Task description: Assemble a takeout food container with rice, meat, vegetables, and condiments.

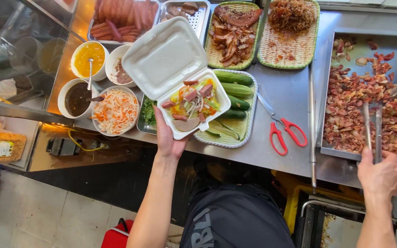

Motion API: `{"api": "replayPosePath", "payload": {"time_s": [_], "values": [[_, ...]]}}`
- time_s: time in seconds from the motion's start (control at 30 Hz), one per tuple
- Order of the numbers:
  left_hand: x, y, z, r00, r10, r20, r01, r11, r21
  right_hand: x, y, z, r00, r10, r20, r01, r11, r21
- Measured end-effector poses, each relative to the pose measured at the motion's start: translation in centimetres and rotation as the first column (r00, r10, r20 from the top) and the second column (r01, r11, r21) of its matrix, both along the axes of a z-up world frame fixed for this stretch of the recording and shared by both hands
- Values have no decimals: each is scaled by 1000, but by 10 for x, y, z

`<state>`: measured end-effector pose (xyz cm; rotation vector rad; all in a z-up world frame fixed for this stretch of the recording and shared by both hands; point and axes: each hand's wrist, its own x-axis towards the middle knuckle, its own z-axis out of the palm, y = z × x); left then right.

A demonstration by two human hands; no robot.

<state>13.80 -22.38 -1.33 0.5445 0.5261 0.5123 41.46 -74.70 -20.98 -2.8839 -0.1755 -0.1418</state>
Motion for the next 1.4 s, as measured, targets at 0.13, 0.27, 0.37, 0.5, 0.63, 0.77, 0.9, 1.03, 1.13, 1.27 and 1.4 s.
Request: {"api": "replayPosePath", "payload": {"time_s": [0.13,0.27,0.37,0.5,0.63,0.77,0.9,1.03,1.13,1.27,1.4], "values": [[-25,39,-4,999,27,38,-28,999,32,-23,49,50,995,-88,53,82,992,98],[-41,77,-15,994,46,101,-47,999,12,-59,173,124,985,158,62,-166,974,153],[-46,103,-27,993,31,117,-29,999,-19,-78,297,174,912,400,96,-411,896,170],[-46,129,-42,992,16,125,-11,999,-45,-69,424,190,888,460,-10,-459,884,-88],[-46,147,-44,989,-1,145,10,998,-60,-40,474,170,906,420,-45,-418,879,-229],[-39,159,-52,988,-32,150,44,996,-79,-49,474,190,907,419,-47,-409,848,-336],[-25,164,-62,988,-50,147,59,997,-53,-69,444,232,922,388,1,-378,898,-227],[-11,164,-69,987,-34,157,39,999,-28,-90,416,282,907,409,-100,-405,912,60],[2,156,-66,988,-48,148,52,998,-20,-106,402,315,870,433,-237,-344,876,339],[15,141,-56,990,-84,110,87,996,-23,-119,396,319,764,572,-298,-398,782,479],[22,122,-41,987,-130,98,134,990,-32,-154,413,348,775,571,-271,-507,818,273]]}}
